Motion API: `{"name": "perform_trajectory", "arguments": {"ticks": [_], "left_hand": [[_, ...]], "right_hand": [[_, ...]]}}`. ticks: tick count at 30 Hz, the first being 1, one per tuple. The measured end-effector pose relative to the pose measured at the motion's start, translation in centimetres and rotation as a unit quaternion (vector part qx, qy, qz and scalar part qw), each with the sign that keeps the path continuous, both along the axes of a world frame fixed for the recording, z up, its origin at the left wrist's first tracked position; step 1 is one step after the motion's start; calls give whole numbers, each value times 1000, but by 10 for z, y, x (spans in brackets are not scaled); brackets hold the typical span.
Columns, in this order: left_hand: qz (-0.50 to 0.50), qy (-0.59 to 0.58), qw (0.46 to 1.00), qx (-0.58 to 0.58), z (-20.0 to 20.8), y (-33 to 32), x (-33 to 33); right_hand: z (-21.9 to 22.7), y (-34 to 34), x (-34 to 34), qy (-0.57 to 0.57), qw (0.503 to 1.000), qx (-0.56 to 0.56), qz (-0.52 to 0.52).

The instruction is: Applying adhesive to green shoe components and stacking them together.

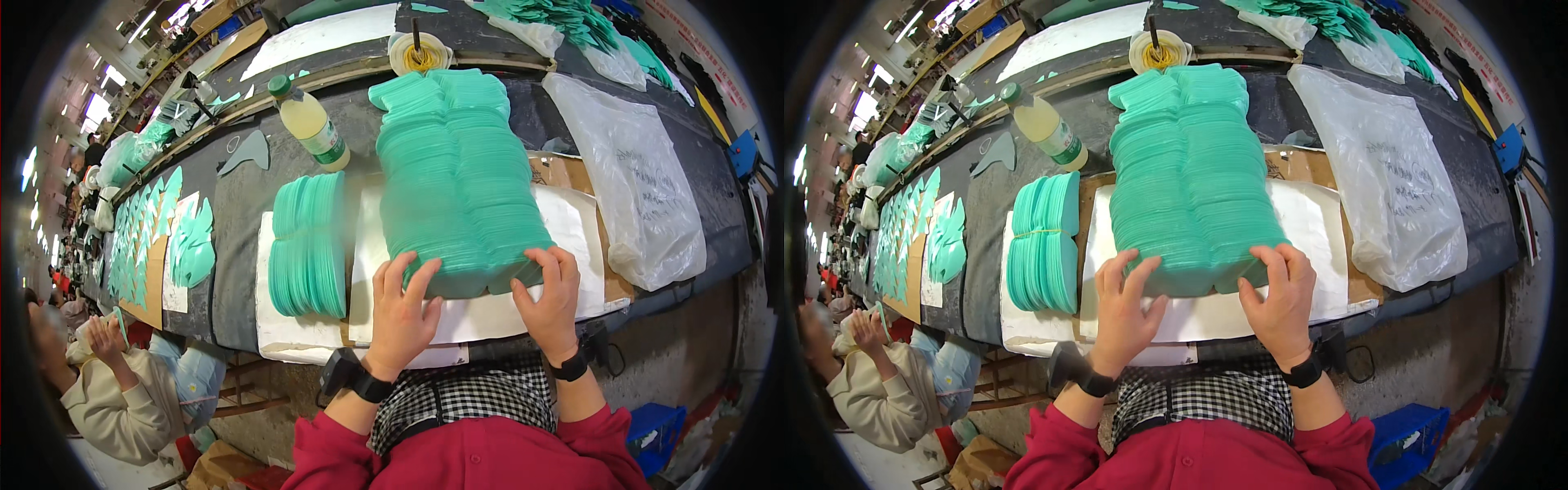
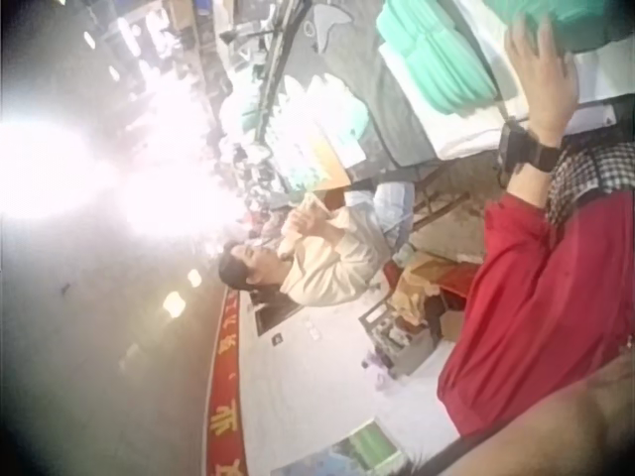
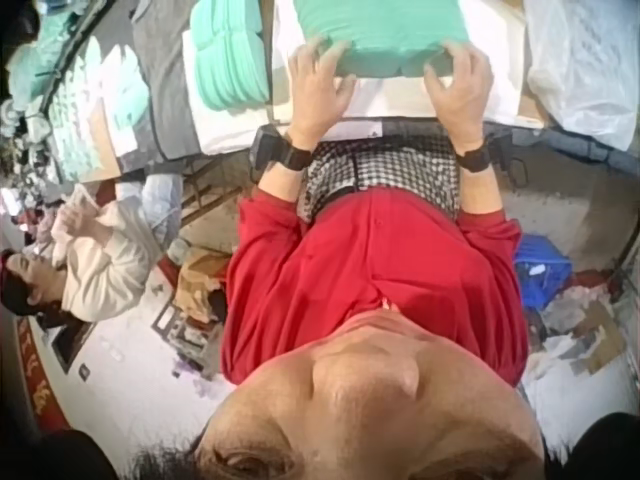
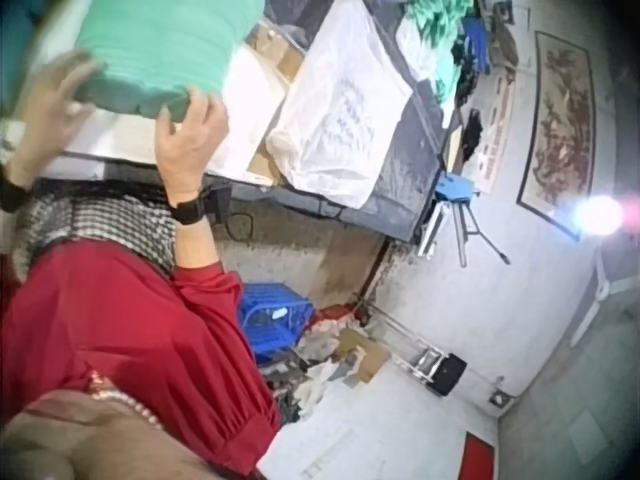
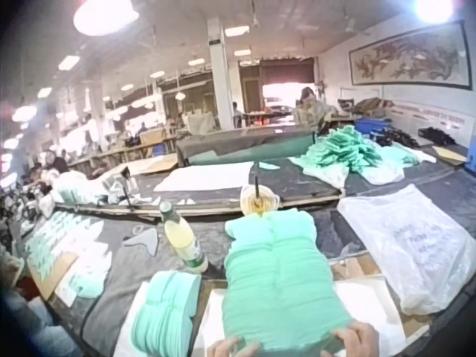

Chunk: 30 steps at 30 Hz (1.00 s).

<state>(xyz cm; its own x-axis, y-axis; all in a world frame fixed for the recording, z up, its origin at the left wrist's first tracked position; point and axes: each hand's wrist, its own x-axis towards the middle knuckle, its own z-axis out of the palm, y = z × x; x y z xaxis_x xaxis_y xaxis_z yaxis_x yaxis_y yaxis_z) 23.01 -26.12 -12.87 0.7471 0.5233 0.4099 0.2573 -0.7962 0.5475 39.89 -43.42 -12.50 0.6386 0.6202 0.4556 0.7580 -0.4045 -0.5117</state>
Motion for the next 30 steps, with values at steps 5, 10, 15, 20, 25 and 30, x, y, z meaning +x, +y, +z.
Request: {"name": "perform_trajectory", "arguments": {"ticks": [5, 10, 15, 20, 25, 30], "left_hand": [[-9, -8, 1000, 0, -3, 12, -3], [0, 9, 1000, 0, -5, 11, 0], [-7, 47, 999, 16, 3, 5, 0], [-17, 41, 999, -18, -10, 10, -3], [34, -14, 994, -99, -17, 5, -4], [69, -18, 993, -97, -18, 4, 0]], "right_hand": [[-12, 2, -7, 7, 1000, 16, -19], [-11, 2, -4, 19, 999, 28, -35], [-15, 4, 2, 8, 999, 38, -25], [-12, 1, 9, 3, 1000, 26, 7], [-17, 0, 6, -4, 1000, 29, 7], [-21, 2, 4, -29, 999, 24, -20]]}}
